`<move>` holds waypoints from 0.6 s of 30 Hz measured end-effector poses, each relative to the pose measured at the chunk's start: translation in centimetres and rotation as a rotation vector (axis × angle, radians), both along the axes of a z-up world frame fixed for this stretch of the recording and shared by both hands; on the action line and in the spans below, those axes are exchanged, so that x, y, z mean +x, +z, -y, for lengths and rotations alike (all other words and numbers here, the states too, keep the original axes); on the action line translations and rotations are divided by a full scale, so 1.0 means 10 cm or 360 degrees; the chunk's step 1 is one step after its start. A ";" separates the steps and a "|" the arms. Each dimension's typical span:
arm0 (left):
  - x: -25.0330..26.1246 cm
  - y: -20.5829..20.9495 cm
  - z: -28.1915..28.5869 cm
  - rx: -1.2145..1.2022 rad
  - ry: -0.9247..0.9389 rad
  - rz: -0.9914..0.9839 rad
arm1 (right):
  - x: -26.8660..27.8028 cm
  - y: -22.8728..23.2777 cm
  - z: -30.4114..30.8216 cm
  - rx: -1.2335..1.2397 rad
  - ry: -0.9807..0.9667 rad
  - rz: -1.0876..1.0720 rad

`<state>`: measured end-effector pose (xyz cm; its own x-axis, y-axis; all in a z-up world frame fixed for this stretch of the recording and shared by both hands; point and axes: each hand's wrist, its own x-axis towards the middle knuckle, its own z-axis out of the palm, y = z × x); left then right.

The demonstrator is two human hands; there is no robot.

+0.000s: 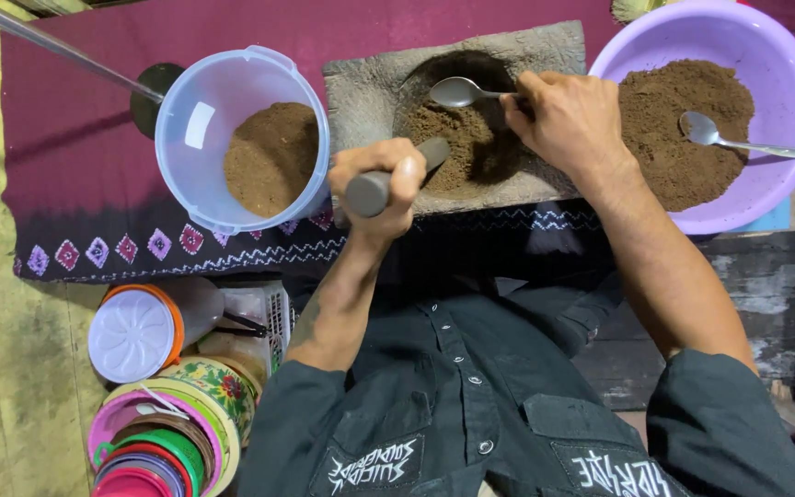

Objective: Grinding a brown powder in a stone mortar using a wooden pestle and a spoon to transfer material.

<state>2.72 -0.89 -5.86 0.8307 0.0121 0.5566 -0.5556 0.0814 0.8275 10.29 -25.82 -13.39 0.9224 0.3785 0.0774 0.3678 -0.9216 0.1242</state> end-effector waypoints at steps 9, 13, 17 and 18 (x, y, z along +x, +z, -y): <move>-0.41 0.74 -0.21 -0.0287 -0.0215 0.0065 | 0.01 -0.02 0.02 -0.0016 0.0011 0.0010; -0.13 -0.62 -0.22 0.0243 -0.0072 -0.0127 | 0.02 -0.01 0.02 -0.0045 -0.0008 -0.0064; -0.05 -0.13 0.05 -0.0154 -0.0203 0.0092 | 0.01 -0.01 0.02 -0.0006 -0.0030 -0.0105; -0.05 -0.14 0.06 -0.0157 -0.0206 0.0093 | 0.01 0.00 0.03 -0.0009 -0.0034 -0.0103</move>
